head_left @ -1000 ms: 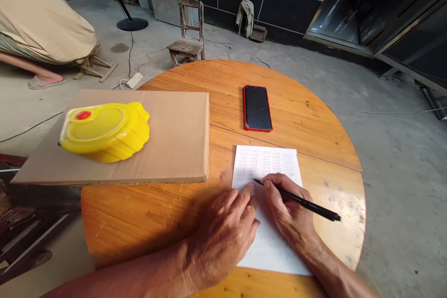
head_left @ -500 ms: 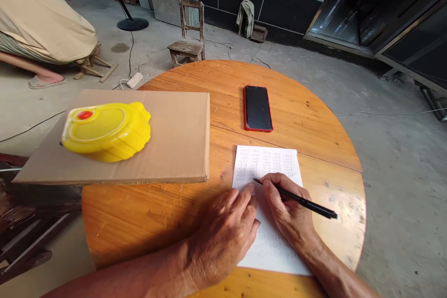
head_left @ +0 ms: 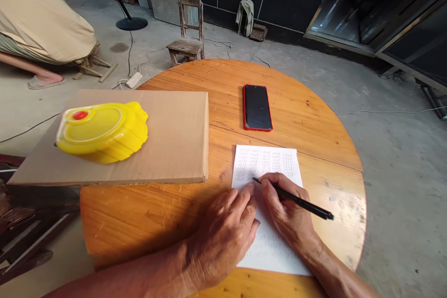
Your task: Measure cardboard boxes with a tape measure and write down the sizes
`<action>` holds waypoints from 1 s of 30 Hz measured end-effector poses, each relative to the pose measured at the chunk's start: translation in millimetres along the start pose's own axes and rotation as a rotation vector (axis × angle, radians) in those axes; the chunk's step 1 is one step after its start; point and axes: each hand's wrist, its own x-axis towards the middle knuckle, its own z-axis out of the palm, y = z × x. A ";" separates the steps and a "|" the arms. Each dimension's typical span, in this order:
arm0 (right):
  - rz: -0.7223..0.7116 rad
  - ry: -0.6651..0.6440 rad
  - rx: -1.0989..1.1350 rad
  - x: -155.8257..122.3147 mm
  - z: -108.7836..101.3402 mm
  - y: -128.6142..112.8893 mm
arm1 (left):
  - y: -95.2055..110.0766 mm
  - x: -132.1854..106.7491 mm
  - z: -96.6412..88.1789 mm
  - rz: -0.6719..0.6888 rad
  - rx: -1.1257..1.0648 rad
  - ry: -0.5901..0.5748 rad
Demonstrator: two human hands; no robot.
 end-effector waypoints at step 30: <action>0.017 0.033 -0.022 1.5 -2.7 1.8 | -1.0 1.2 -0.4 -0.005 0.011 -0.019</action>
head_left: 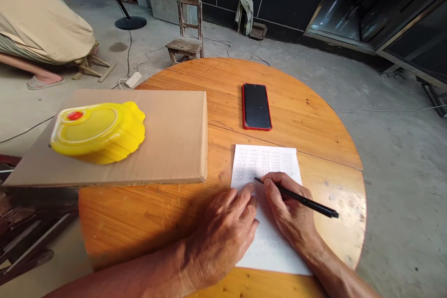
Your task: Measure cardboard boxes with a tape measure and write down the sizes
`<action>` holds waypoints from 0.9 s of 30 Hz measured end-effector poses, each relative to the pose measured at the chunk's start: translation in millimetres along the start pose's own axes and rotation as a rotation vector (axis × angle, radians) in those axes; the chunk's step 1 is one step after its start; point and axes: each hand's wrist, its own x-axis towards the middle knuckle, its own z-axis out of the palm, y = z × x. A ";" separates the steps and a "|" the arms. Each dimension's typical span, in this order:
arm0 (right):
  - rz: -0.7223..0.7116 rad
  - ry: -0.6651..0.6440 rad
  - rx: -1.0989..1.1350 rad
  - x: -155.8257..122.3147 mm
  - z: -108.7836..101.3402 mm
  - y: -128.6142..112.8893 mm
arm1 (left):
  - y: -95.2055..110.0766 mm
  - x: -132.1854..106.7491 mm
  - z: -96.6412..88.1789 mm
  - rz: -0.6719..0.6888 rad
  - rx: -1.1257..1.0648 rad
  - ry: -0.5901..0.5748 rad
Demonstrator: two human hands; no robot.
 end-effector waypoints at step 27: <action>0.049 0.027 0.017 -1.8 -2.6 2.7 | -0.7 0.4 -0.6 0.023 0.013 -0.026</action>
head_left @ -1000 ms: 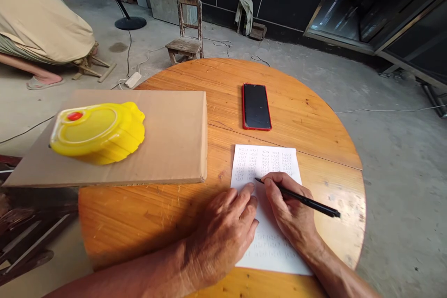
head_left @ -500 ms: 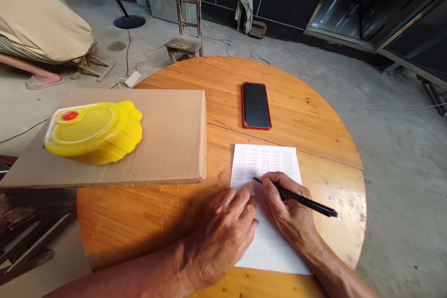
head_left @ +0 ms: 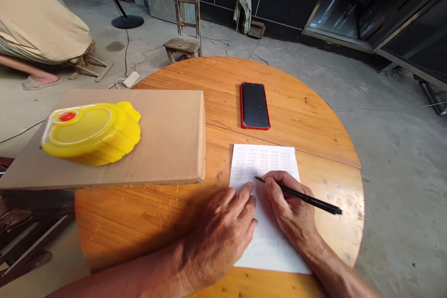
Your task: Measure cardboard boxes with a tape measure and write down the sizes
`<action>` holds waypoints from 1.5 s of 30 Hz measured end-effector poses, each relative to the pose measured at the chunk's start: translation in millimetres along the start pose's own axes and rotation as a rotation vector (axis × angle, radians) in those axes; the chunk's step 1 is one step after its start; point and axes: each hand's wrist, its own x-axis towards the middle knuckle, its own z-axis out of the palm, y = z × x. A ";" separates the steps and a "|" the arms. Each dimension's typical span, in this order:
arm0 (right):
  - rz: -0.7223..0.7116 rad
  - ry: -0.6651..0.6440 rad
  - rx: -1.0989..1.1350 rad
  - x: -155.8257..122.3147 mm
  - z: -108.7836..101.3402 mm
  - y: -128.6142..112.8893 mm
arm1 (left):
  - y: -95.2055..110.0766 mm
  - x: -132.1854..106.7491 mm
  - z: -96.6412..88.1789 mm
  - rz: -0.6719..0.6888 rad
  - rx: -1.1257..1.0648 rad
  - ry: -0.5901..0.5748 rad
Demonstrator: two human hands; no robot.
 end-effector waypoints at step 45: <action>0.078 0.077 0.132 -5.2 -3.1 6.3 | -0.5 -1.7 1.5 -0.008 -0.004 -0.012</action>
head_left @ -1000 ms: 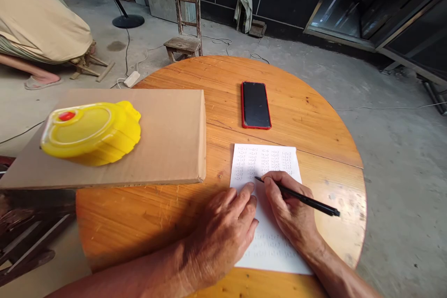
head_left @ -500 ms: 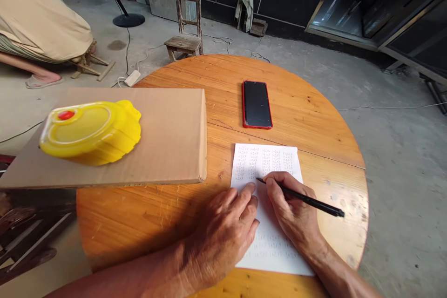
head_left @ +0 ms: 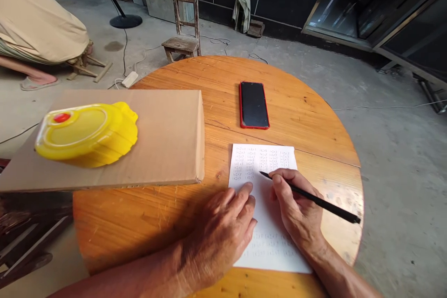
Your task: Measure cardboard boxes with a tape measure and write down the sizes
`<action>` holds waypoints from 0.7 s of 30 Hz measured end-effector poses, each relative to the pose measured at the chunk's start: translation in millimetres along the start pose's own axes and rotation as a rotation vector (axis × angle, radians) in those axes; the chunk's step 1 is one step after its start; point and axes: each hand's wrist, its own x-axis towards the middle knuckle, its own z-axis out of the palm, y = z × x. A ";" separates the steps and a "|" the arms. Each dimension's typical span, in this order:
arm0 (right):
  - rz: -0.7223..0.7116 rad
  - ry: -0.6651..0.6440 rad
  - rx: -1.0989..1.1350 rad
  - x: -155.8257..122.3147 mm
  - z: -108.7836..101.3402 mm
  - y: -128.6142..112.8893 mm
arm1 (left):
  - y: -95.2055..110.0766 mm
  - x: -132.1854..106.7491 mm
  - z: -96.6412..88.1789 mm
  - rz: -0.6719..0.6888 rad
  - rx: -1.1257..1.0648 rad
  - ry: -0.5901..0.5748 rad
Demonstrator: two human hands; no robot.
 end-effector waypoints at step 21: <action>-0.541 -0.333 -0.989 -20.0 -43.1 -1.6 | 21.8 -4.3 -30.1 -0.110 0.138 -0.318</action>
